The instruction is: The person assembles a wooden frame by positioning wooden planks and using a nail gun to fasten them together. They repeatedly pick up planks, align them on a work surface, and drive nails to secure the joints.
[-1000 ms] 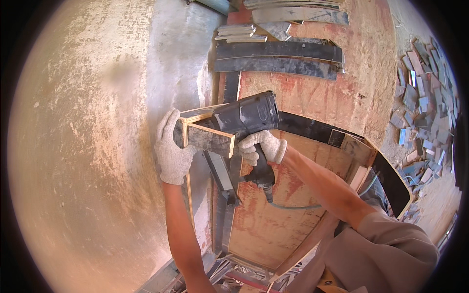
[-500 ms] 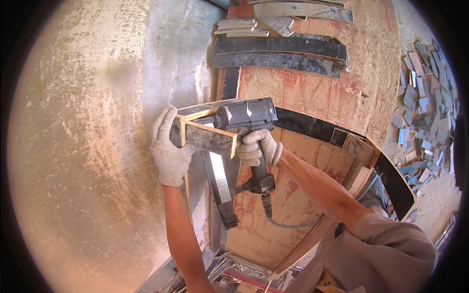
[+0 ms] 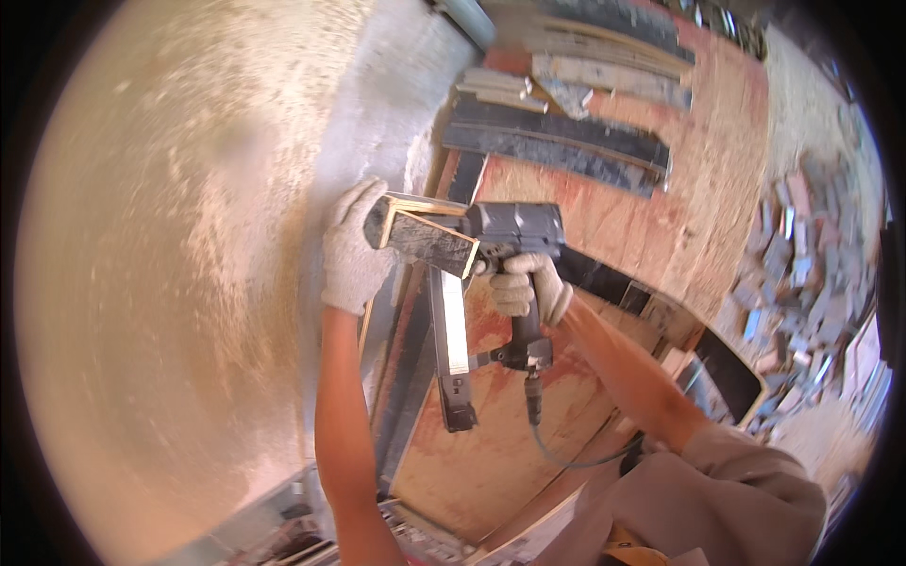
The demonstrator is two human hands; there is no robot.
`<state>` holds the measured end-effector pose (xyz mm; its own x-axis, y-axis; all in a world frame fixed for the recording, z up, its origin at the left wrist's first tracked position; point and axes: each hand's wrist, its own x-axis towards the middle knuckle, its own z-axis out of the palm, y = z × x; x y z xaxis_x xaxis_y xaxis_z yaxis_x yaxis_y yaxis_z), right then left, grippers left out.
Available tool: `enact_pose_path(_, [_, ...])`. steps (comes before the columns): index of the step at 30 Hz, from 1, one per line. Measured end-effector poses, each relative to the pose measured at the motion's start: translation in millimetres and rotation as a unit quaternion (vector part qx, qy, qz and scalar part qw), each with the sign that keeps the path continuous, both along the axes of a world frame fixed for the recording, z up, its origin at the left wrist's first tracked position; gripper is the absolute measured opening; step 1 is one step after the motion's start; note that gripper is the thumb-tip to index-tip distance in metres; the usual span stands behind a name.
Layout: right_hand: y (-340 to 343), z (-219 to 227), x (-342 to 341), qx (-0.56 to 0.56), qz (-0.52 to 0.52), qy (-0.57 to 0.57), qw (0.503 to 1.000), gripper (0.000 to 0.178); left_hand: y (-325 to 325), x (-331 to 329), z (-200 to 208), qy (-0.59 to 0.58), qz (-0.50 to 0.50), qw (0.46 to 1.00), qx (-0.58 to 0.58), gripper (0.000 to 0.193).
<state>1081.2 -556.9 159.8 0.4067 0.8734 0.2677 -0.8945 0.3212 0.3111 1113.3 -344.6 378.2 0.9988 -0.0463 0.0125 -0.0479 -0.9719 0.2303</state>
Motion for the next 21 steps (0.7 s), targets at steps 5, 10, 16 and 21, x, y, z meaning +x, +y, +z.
enact_pose_path(5, [-89.1,75.7,-54.2,-0.284,-0.08,-0.085,0.952,0.025,6.5,-23.5,-20.0,-0.177,0.023,0.984,0.029,0.079])
enact_pose_path(10, [-183.0,182.2,-91.5,-0.446,-0.137,-0.216,0.858,0.031,-73.2,-74.9,-69.2,-0.486,0.235,0.822,-0.181,0.038])
enact_pose_path(16, [-240.3,362.7,-35.5,-0.587,-0.108,-0.401,0.695,0.028,-85.9,-55.4,-80.9,-0.187,0.421,0.555,-0.693,0.074])
enact_pose_path(21, [-214.9,418.9,48.2,-0.583,-0.051,-0.59,0.557,0.025,-54.9,-18.2,-106.3,-0.18,0.539,0.604,-0.559,0.103])
